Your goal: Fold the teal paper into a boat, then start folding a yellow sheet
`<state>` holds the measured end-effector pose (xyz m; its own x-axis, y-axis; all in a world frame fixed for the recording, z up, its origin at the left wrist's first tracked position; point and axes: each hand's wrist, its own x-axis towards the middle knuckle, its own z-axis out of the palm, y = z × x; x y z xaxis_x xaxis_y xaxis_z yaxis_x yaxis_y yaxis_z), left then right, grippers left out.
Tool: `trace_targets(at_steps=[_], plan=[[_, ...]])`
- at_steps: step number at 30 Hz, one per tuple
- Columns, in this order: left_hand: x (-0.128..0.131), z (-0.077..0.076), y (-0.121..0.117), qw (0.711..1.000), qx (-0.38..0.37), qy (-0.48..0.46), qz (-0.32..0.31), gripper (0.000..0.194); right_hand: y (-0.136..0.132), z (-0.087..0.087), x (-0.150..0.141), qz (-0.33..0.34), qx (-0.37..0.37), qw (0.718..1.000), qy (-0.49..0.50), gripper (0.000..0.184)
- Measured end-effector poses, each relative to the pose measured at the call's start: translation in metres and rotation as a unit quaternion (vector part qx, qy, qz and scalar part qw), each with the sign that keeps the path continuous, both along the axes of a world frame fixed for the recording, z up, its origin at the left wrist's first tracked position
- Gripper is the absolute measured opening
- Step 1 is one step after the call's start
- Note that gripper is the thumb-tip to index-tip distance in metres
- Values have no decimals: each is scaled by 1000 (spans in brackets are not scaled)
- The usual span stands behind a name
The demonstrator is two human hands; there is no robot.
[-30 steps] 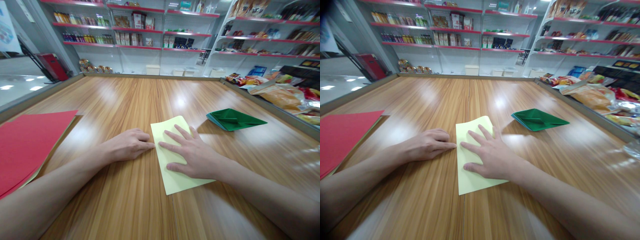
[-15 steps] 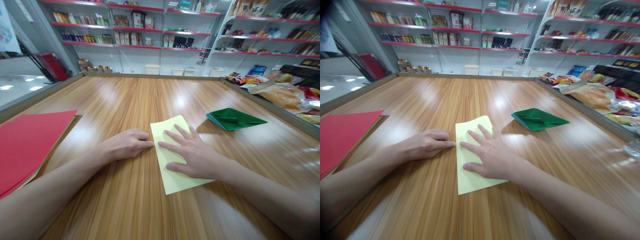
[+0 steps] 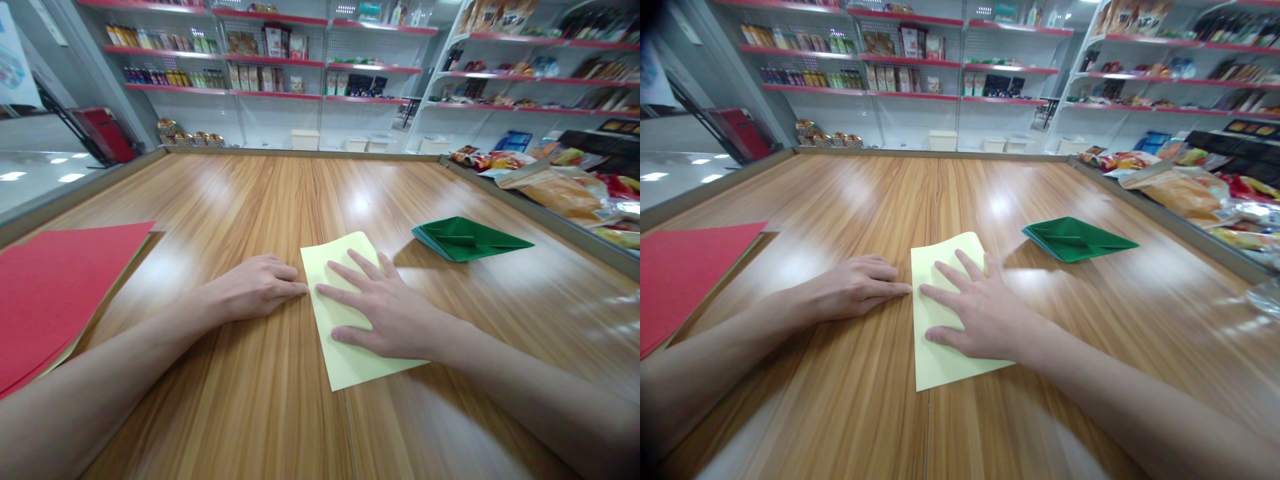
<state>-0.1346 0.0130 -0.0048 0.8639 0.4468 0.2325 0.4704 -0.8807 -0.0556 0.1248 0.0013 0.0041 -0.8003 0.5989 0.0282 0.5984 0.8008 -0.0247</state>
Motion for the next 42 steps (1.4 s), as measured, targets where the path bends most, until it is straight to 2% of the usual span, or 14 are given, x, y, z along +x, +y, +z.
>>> trace_targets(at_steps=[36,42], plan=[[0,-2,-2,1000,4,4,12,29,0,-2,0,0,4,1000,1,63],[9,5,-6,999,-9,-45,-11,27,0,-2,-1,1,3,1000,-2,64]])
